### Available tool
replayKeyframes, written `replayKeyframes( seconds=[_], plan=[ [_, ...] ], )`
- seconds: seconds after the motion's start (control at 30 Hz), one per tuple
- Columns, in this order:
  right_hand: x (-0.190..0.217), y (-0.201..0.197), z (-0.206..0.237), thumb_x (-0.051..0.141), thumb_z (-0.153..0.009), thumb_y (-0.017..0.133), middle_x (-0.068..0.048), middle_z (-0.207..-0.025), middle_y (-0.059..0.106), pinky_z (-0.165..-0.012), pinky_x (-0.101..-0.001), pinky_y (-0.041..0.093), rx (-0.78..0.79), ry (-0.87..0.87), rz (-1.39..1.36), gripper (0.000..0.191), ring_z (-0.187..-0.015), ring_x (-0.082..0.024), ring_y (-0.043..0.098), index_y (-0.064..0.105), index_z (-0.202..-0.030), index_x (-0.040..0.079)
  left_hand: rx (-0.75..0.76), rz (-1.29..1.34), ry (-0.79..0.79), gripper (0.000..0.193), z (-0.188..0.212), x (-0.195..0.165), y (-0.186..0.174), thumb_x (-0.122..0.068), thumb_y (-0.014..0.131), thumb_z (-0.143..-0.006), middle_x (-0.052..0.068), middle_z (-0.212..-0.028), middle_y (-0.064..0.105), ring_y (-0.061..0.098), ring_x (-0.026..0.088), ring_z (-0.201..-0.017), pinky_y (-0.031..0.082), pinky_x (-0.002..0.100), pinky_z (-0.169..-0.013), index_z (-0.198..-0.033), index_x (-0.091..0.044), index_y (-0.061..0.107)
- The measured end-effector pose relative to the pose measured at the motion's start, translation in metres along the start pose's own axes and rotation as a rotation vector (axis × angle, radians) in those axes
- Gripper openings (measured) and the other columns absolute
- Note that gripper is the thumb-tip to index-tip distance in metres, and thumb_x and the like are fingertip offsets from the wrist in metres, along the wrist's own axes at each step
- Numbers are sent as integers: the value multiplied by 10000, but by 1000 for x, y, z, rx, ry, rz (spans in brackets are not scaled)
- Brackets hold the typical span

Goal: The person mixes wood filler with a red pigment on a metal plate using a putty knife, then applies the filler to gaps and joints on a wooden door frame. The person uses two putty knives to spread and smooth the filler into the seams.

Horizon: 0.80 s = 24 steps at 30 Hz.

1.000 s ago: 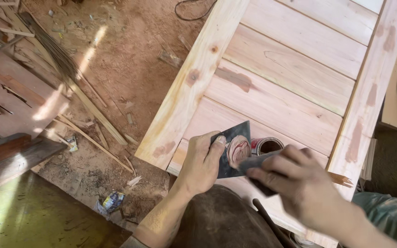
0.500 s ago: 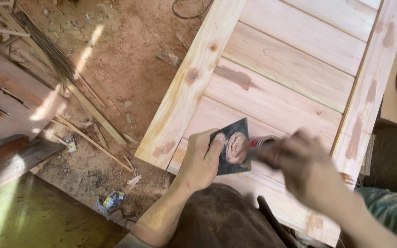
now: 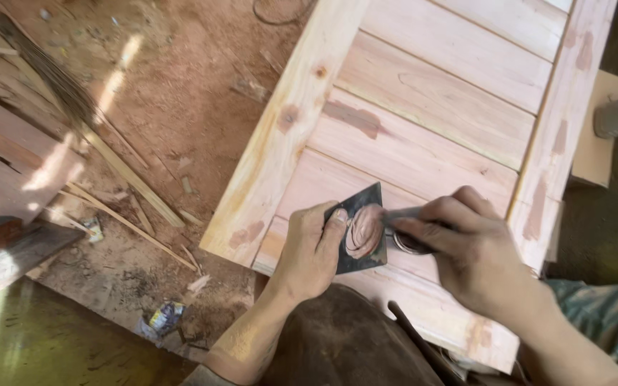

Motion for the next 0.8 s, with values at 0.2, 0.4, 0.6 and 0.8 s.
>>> replayKeyframes(
  seconds=[0.2,0.4,0.6,0.8],
  plan=[
    [-7,2,-6,-91,-658,700,-44,-956,712,-737,-409,533,24,66,-46,461,-837,-254,596,785,-1082,69,20,-8,-26,340,-6,3,-2,-182,467,-1059,148,-666,583,522,158,-630,492,342,-601,-843,56,581],
    [-22,14,11,-75,-821,700,-20,-982,725,-665,-286,489,14,-13,-52,360,-823,-183,544,802,-1108,117,40,-26,-19,321,-8,3,2,-163,459,-1043,153,-685,617,576,164,-634,513,347,-628,-860,57,605],
    [-24,16,34,-212,-705,511,-37,-1014,766,-684,-312,510,18,-115,63,603,-821,-196,564,824,-1118,96,87,16,-25,320,-10,3,15,-162,435,-1050,125,-776,690,655,161,-730,549,332,-680,-1052,69,656],
    [-28,11,55,-155,-834,560,-18,-1072,734,-713,-299,497,-17,-177,-38,433,-911,-162,613,768,-1118,96,165,85,-162,351,-8,14,36,-178,422,-1039,142,-716,680,639,160,-654,541,333,-626,-963,61,667]
  ],
)
Point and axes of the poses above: each hand's wrist, its own z-axis away from the middle knuckle, its own y-axis out of the palm, x = y × z, the point moved 7 cm from there along -z, towards the middle knuckle
